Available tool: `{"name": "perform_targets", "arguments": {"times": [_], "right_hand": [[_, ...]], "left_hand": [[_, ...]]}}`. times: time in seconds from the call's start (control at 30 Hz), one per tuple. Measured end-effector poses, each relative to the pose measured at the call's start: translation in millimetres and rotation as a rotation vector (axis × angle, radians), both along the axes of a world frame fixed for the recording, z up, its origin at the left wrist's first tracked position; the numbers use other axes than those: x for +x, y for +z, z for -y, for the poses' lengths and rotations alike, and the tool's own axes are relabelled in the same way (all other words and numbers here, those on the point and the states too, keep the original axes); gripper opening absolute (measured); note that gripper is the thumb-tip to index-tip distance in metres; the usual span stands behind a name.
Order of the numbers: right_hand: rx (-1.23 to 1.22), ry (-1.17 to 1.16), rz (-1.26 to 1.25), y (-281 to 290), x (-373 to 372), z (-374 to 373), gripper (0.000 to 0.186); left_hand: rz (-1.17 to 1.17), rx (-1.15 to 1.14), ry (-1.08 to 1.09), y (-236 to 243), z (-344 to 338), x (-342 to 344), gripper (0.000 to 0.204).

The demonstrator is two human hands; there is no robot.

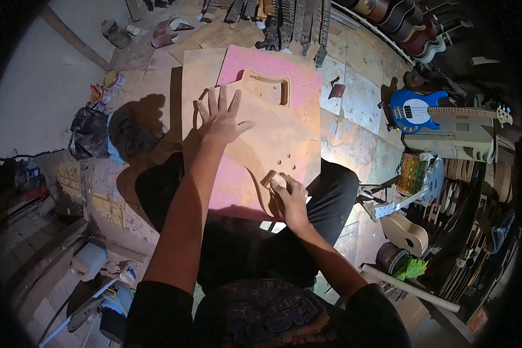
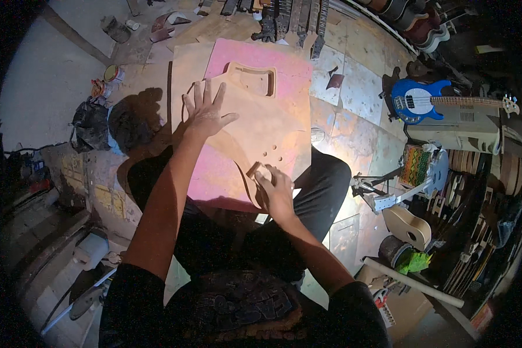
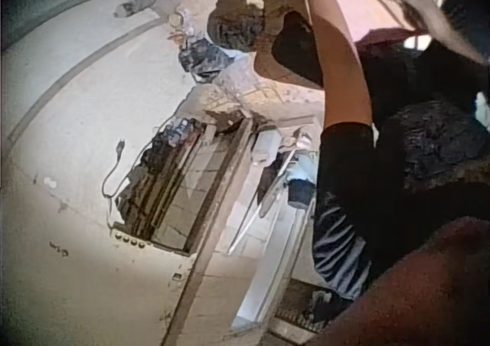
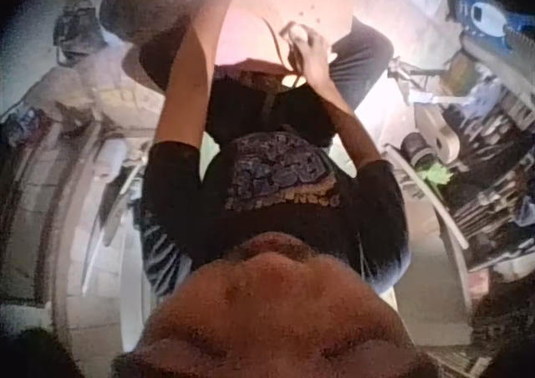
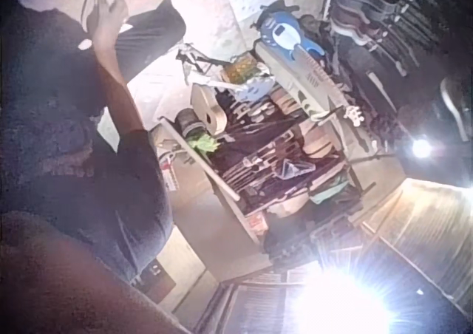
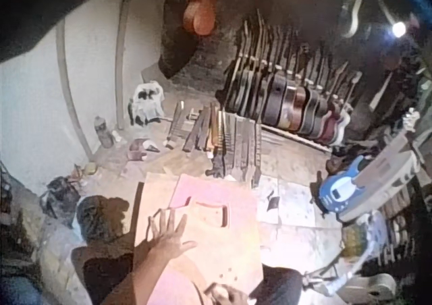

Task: The person sands a wooden guitar body by hand with a piece of sandpaper, moving it across the flat surfaces and curved edges.

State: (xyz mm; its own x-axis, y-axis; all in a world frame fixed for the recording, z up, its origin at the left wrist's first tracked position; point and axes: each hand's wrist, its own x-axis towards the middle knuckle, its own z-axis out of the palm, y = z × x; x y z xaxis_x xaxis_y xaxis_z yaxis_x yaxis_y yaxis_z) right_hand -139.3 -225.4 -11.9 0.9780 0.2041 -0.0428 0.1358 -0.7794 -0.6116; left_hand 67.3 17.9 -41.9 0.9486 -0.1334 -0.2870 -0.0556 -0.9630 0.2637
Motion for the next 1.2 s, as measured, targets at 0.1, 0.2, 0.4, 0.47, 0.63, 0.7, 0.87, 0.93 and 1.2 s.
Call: {"name": "perform_targets", "arguments": {"times": [0.1, 0.2, 0.4, 0.47, 0.63, 0.7, 0.87, 0.93, 1.2], "right_hand": [[-0.065, 0.057, 0.139, 7.0, 57.6, -33.9, 0.053], [-0.036, 0.024, 0.118, 6.3, 76.9, -48.7, 0.054], [0.088, -0.020, -0.010, -12.0, 8.4, -12.2, 0.055], [-0.004, 0.037, 0.136, 12.7, 35.4, -32.3, 0.057], [0.002, -0.011, 0.121, 3.1, 74.3, -47.1, 0.053], [0.010, -0.001, 0.161, -21.0, 22.6, -12.1, 0.050], [-0.002, 0.036, 0.165, 7.1, 61.1, -37.3, 0.049], [-0.032, 0.018, 0.224, 2.7, 112.1, -60.4, 0.050], [-0.087, 0.078, 0.120, 2.2, 40.6, -6.0, 0.058]], "left_hand": [[0.007, -0.009, -0.010, -3.4, -3.1, -1.4, 0.112], [0.011, -0.015, -0.018, -6.1, -2.5, -1.9, 0.112], [0.008, 0.021, -0.016, -3.7, -6.1, -3.2, 0.112], [0.000, 0.018, -0.026, -2.2, -5.9, -3.0, 0.111], [0.014, 0.003, -0.064, -8.0, -9.6, -3.8, 0.102], [0.025, 0.007, -0.073, -6.4, -8.8, -1.6, 0.097], [0.095, -0.006, -0.048, -15.2, -15.3, -5.6, 0.084], [0.073, -0.046, -0.056, -4.6, -5.0, -3.4, 0.081], [0.234, -0.657, 0.230, -48.8, -80.7, -0.4, 0.065]]}}
